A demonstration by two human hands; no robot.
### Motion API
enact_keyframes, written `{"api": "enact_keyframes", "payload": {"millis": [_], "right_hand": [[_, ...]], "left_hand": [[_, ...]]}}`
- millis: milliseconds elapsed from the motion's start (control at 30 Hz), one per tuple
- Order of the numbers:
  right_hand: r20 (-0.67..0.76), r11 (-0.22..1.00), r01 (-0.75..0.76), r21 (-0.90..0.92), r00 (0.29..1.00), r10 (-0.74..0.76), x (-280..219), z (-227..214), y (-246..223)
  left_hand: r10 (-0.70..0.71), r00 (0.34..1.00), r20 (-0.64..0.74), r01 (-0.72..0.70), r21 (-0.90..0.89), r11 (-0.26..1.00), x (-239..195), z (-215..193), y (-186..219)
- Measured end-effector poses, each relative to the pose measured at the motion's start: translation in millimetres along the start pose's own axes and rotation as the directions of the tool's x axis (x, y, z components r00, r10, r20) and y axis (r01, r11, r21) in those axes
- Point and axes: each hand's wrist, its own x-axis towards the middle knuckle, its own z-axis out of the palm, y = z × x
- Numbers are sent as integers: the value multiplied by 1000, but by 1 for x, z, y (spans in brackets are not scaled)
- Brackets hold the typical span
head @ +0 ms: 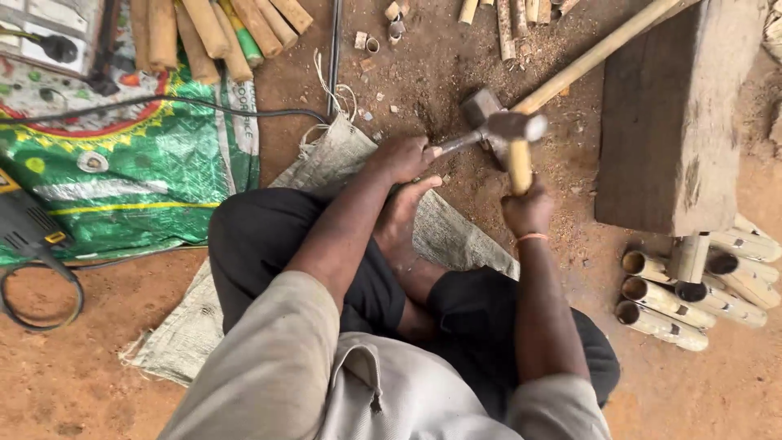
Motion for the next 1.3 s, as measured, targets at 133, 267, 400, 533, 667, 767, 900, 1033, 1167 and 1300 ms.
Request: {"api": "enact_keyframes", "payload": {"millis": [133,267,400,533,667,767,900,1033,1167,1300], "right_hand": [[-330,769,233,595,943,-30,-34,-106,-42],[-811,625,724,292,534,-239,-29,-208,-64],[-932,642,752,147,323,-165,6,-138,-40],[-417,980,142,-136,890,-187,7,-10,17],[-188,792,76,605,981,50,-19,-52,-18],[-532,578,542,611,821,-207,-17,-113,18],[-769,624,704,339,589,-247,-26,-207,-80],[-806,824,526,212,570,-157,27,-10,68],[-91,998,66,-16,994,-67,9,38,47],[-319,896,109,431,947,39,-29,-76,10]], "left_hand": [[169,966,-194,-146,131,981,-14,-3,7],[136,976,-171,-133,33,991,-8,5,6],[-7,998,-70,-4,-153,988,-12,-5,13],[101,986,-134,-98,32,995,-4,10,6],[93,994,-49,-91,50,995,-5,9,5],[59,998,-30,-59,17,998,24,5,0],[-22,991,129,36,-110,993,33,19,-6],[115,993,-20,-114,8,993,38,28,-15],[182,978,-98,-184,-11,983,21,9,-6],[191,961,-199,-186,46,982,-26,-1,21]]}}
